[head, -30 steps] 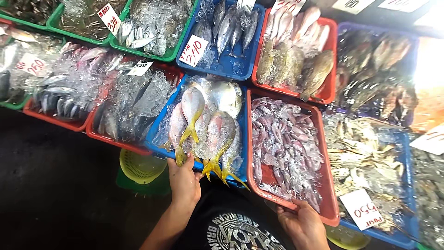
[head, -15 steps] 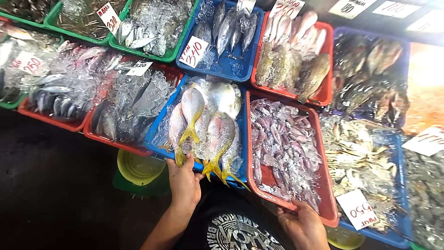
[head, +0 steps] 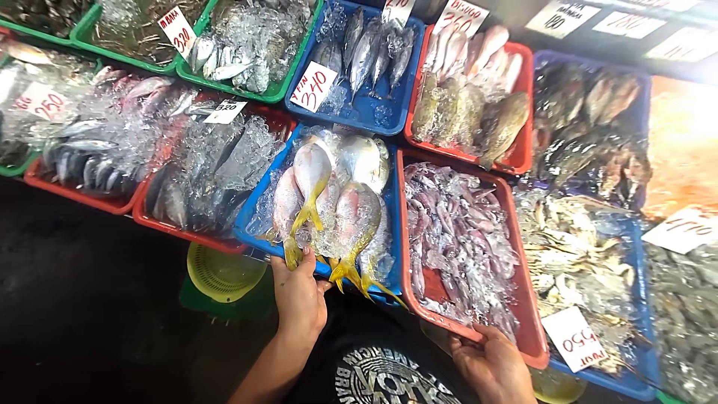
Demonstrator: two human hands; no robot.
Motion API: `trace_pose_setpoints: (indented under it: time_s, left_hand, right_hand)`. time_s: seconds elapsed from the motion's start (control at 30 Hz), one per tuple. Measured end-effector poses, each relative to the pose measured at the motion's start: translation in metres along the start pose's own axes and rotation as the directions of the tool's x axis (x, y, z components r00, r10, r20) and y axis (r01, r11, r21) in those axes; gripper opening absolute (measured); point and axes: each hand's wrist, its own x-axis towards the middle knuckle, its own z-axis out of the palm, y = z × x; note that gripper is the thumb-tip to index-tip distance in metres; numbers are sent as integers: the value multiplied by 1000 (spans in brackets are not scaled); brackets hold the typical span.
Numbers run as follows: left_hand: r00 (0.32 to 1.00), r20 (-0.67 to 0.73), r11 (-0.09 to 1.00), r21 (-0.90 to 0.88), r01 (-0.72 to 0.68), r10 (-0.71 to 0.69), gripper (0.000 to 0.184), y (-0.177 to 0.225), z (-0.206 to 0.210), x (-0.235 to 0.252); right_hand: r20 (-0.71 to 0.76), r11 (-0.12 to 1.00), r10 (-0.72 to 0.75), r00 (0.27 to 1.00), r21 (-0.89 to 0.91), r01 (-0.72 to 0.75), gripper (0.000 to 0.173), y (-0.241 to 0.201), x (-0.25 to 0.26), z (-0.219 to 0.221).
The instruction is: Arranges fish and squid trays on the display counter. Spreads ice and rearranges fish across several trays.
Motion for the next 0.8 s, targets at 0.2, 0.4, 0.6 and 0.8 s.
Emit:
trace_pose_setpoints:
  time_s: [0.2, 0.4, 0.6, 0.8]
  left_hand:
    - [1000, 0, 1000, -1, 2, -2, 52, 1, 1, -1]
    - [1000, 2, 1000, 7, 9, -9, 51, 3, 2, -2]
    - [1000, 7, 1000, 9, 10, -10, 51, 6, 3, -4]
    - [1000, 8, 1000, 23, 8, -8, 49, 9, 6, -6]
  right_hand:
    - [-5, 1000, -1, 1000, -4, 1, 4, -2, -2, 0]
    - [0, 1000, -1, 1000, -15, 1, 4, -4, -3, 0]
    - [4, 1000, -5, 1000, -26, 5, 5, -6, -8, 1]
    - [-1, 1000, 7, 1000, -20, -7, 6, -8, -10, 2]
